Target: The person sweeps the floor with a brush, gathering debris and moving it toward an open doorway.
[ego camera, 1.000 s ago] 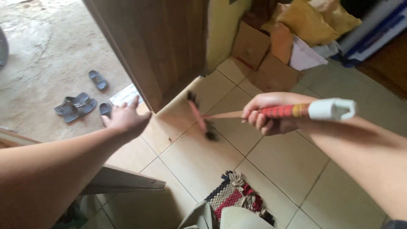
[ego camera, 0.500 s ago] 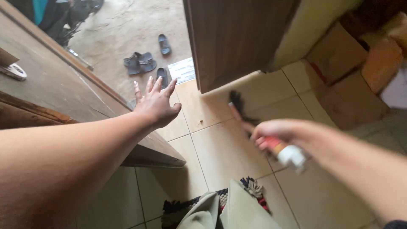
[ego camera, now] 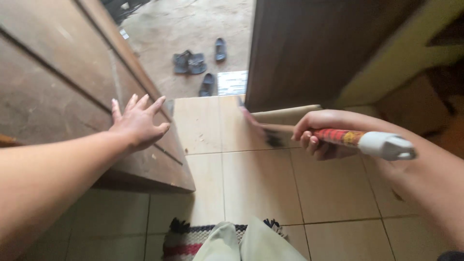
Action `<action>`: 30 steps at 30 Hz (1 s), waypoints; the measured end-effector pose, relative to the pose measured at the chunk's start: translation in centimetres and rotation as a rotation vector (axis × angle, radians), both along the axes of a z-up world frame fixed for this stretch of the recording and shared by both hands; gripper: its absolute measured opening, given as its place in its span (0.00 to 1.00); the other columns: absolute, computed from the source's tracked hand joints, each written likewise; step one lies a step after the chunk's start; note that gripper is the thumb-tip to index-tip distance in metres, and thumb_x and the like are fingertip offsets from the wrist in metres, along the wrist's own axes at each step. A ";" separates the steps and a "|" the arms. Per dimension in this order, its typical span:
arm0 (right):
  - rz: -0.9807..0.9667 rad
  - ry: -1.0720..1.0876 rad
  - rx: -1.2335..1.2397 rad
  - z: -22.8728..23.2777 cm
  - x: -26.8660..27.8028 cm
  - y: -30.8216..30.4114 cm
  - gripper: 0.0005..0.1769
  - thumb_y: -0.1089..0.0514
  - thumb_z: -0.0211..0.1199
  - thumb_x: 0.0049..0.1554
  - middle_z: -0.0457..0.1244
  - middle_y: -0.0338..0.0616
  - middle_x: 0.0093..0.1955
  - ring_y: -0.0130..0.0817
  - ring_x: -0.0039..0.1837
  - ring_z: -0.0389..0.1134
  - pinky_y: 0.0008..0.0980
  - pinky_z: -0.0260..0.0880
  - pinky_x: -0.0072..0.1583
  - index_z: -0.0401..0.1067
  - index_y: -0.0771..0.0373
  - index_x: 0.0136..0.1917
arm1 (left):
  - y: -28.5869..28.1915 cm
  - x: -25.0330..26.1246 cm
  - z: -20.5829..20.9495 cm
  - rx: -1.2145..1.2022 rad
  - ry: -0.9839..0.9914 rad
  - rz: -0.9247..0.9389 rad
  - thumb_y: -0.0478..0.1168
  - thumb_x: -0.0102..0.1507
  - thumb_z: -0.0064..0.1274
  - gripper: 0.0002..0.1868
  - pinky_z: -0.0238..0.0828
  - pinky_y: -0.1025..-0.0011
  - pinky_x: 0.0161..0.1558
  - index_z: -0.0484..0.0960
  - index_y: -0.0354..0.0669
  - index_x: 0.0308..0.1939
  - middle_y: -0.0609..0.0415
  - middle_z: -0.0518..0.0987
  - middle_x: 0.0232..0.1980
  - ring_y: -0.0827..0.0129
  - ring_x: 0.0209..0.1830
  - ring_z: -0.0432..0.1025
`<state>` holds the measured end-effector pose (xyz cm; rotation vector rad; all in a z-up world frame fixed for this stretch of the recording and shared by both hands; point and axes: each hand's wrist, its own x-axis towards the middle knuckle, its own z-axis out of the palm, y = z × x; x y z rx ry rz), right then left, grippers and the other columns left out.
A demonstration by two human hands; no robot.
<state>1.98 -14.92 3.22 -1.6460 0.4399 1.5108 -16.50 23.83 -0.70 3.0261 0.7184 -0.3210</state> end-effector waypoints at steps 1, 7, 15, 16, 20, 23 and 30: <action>0.036 0.030 -0.024 -0.9 0.2 0.8 0.11 0.62 0.54 0.58 0.55 0.28 0.24 0.18 0.22 0.55 0.21 0.47 0.25 0.57 0.55 0.35 | 0.6 -0.6 0.2 -0.003 -0.004 -0.002 0.62 0.59 0.51 0.45 0.21 0.36 0.74 0.52 0.69 0.79 0.48 0.49 0.82 0.53 0.83 0.37; -0.060 0.226 0.184 -5.4 -0.7 6.7 0.11 0.64 0.52 0.59 0.56 0.27 0.25 0.15 0.23 0.56 0.16 0.49 0.25 0.58 0.57 0.35 | 4.7 -5.4 0.8 -0.048 0.014 -0.040 0.58 0.60 0.52 0.44 0.23 0.38 0.75 0.54 0.65 0.79 0.48 0.52 0.81 0.53 0.83 0.39; -0.068 0.224 0.291 0.5 -1.2 14.4 0.04 0.66 0.51 0.59 0.57 0.28 0.27 0.14 0.25 0.57 0.15 0.57 0.28 0.65 0.66 0.42 | 11.9 -10.6 -1.8 0.045 -0.001 0.117 0.61 0.57 0.57 0.48 0.31 0.52 0.77 0.54 0.59 0.78 0.45 0.50 0.82 0.50 0.82 0.39; 0.057 0.151 0.179 1.6 -1.5 15.5 0.04 0.66 0.51 0.60 0.57 0.31 0.28 0.16 0.26 0.57 0.17 0.59 0.29 0.66 0.67 0.43 | 12.0 -10.9 -1.8 0.012 -0.008 0.210 0.61 0.59 0.56 0.46 0.33 0.52 0.78 0.56 0.61 0.78 0.47 0.50 0.82 0.52 0.83 0.40; 0.430 -0.178 -0.092 3.2 -2.0 17.8 0.08 0.65 0.50 0.59 0.56 0.35 0.28 0.22 0.25 0.51 0.23 0.54 0.28 0.69 0.71 0.46 | 10.9 -9.9 -0.9 -0.190 -0.299 0.712 0.57 0.62 0.50 0.39 0.44 0.53 0.83 0.64 0.61 0.78 0.55 0.59 0.85 0.56 0.86 0.49; 0.648 -0.184 -0.095 3.3 0.7 18.6 0.12 0.56 0.56 0.61 0.52 0.28 0.26 0.16 0.24 0.49 0.18 0.48 0.25 0.70 0.69 0.45 | 8.8 -6.9 -0.1 -0.335 -0.596 0.962 0.54 0.61 0.50 0.46 0.42 0.52 0.79 0.50 0.58 0.81 0.46 0.44 0.85 0.48 0.84 0.41; 1.018 -0.320 -0.157 5.5 2.9 22.9 0.11 0.56 0.58 0.61 0.58 0.35 0.28 0.20 0.26 0.52 0.21 0.51 0.28 0.67 0.68 0.45 | 6.9 -4.6 2.6 -0.230 -0.442 1.029 0.54 0.61 0.51 0.51 0.30 0.37 0.78 0.37 0.74 0.83 0.41 0.19 0.83 0.43 0.85 0.19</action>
